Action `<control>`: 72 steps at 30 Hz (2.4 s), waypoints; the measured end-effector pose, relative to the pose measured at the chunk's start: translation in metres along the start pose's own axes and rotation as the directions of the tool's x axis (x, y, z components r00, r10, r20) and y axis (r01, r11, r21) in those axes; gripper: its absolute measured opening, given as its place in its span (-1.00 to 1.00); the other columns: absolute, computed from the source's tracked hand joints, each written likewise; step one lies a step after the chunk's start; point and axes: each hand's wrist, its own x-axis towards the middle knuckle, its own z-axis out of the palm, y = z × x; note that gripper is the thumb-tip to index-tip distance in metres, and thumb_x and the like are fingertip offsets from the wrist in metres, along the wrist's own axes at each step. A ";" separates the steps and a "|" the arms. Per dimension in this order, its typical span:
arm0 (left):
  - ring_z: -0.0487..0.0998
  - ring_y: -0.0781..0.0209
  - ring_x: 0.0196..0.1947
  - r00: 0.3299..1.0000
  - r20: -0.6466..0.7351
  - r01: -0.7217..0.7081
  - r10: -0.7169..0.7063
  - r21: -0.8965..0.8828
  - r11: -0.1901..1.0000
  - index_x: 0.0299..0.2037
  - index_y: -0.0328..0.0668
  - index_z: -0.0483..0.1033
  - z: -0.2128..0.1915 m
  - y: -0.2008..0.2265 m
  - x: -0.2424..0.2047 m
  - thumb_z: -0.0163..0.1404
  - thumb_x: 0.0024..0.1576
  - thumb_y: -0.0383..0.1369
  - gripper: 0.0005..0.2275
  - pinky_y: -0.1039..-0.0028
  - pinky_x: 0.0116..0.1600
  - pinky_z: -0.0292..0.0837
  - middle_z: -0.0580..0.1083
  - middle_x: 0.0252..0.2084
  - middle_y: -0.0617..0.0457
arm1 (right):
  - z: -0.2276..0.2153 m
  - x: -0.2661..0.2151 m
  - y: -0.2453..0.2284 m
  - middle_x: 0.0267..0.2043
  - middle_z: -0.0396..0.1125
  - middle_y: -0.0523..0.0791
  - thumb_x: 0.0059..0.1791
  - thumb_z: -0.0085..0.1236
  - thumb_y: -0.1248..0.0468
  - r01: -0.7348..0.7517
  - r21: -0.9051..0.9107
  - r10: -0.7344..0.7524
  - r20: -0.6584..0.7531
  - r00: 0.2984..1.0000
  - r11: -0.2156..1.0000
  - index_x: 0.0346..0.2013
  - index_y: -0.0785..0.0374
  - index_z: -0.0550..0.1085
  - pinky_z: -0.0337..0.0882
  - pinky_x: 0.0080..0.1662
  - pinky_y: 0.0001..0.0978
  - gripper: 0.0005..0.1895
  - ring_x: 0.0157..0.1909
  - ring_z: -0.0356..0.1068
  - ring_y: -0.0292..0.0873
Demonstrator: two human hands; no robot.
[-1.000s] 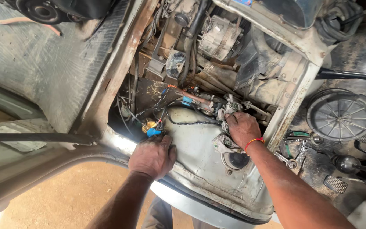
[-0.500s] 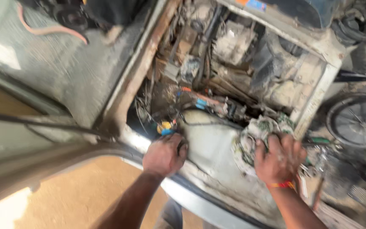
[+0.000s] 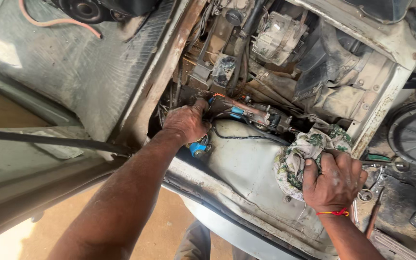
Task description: The person manipulates components inside a vehicle's engine compartment using a wrench and wipes surfaces with a patterned cloth.
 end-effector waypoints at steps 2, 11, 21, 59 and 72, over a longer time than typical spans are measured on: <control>0.66 -0.02 -0.06 0.995 0.083 0.071 -0.057 -0.171 0.983 0.39 0.20 0.15 -0.002 0.001 0.006 0.02 0.18 -0.31 -0.46 0.24 0.09 0.51 0.59 -0.04 -0.07 | 0.002 -0.001 0.006 -0.03 0.31 -0.08 0.08 0.18 0.01 -0.007 -0.005 0.007 -0.015 1.000 1.000 -0.14 0.18 0.52 0.15 0.10 0.04 -0.70 0.07 0.23 0.05; 0.60 0.12 0.02 0.997 0.009 -0.074 0.083 -0.349 0.934 -0.03 0.09 0.50 -0.001 -0.021 0.019 0.08 -0.02 -0.52 -0.66 0.34 0.13 0.44 0.59 -0.06 0.08 | 0.008 -0.007 0.009 -0.07 0.28 -0.06 0.09 0.16 0.01 0.004 -0.021 -0.004 -0.025 1.000 1.000 -0.18 0.17 0.49 0.15 0.07 0.02 -0.71 0.02 0.24 0.06; 0.60 0.10 0.03 0.996 0.029 -0.073 0.087 -0.328 0.942 -0.07 0.05 0.52 -0.004 -0.017 0.015 0.01 0.03 -0.57 -0.70 0.31 0.12 0.45 0.60 -0.07 0.04 | 0.002 0.000 0.002 -0.05 0.32 -0.05 0.09 0.17 0.03 0.036 -0.010 -0.036 -0.065 0.997 0.999 -0.14 0.18 0.49 0.14 0.05 0.01 -0.72 0.01 0.25 0.07; 0.63 -0.03 -0.08 0.992 -0.121 0.003 -0.038 -0.279 0.960 -0.01 0.11 0.39 0.018 -0.014 0.023 0.07 0.20 -0.24 -0.79 0.16 0.08 0.48 0.60 -0.16 -0.04 | 0.000 -0.001 0.004 -0.04 0.34 -0.05 0.06 0.20 0.05 0.031 0.033 -0.029 -0.080 0.996 0.999 -0.19 0.21 0.49 0.16 0.05 -0.04 -0.72 0.04 0.26 0.05; 0.59 0.01 0.08 1.000 -0.011 -0.025 0.023 -0.254 0.967 0.15 0.10 0.38 0.001 -0.013 0.020 0.15 0.07 -0.42 -0.57 0.25 0.21 0.41 0.58 0.02 -0.05 | -0.004 0.000 0.000 0.01 0.35 -0.07 0.05 0.21 0.04 0.015 0.019 -0.014 -0.061 0.998 1.000 -0.20 0.19 0.50 0.19 0.13 -0.03 -0.72 0.09 0.26 0.04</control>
